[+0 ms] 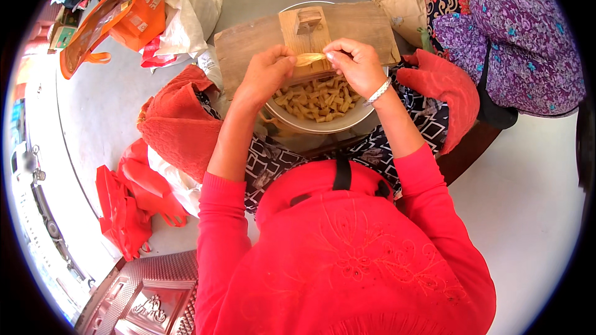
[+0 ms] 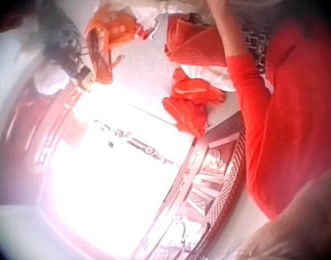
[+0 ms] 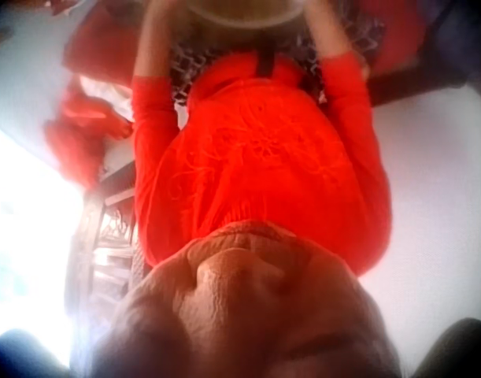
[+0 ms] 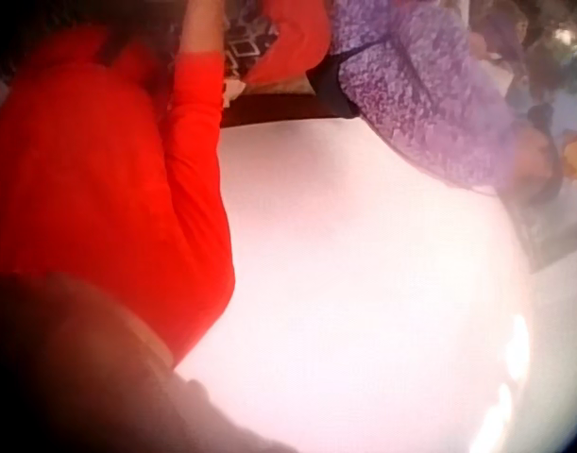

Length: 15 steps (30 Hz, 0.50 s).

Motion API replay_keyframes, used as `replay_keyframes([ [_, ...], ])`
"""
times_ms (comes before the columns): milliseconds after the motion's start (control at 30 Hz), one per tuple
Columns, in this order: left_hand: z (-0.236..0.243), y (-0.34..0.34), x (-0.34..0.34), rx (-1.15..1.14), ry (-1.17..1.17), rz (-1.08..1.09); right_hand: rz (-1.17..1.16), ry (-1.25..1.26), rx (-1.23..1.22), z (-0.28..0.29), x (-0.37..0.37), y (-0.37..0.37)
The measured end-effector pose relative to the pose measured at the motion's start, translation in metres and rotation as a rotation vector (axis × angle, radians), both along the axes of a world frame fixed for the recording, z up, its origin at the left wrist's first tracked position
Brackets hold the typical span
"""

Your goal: The person shapes pieces of dough by rolling strips onto a wooden board and dropping them into a metal bowl.

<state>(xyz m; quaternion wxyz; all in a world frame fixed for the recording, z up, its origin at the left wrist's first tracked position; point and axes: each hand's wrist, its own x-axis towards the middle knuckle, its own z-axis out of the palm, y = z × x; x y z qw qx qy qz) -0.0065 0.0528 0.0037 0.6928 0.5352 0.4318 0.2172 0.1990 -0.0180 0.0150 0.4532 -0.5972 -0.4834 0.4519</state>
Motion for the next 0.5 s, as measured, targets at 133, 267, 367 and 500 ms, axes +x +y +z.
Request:
replay_keyframes([
  [133, -0.01, 0.007, 0.009, 0.209, 0.114, 0.012, -0.017, -0.286, 0.119, -0.014, -0.002, 0.007],
  [267, -0.013, 0.008, 0.013, 0.554, 0.435, 0.039, -0.036, -0.547, 0.231, -0.019, -0.003, 0.007],
  [367, -0.017, 0.004, 0.006, 0.641, 0.587, 0.091, 0.004, -0.683, 0.298, -0.015, 0.009, -0.006],
  [500, -0.009, -0.033, 0.006, 0.302, 0.269, 0.083, -0.071, -0.809, 0.574, 0.008, -0.012, -0.023],
])
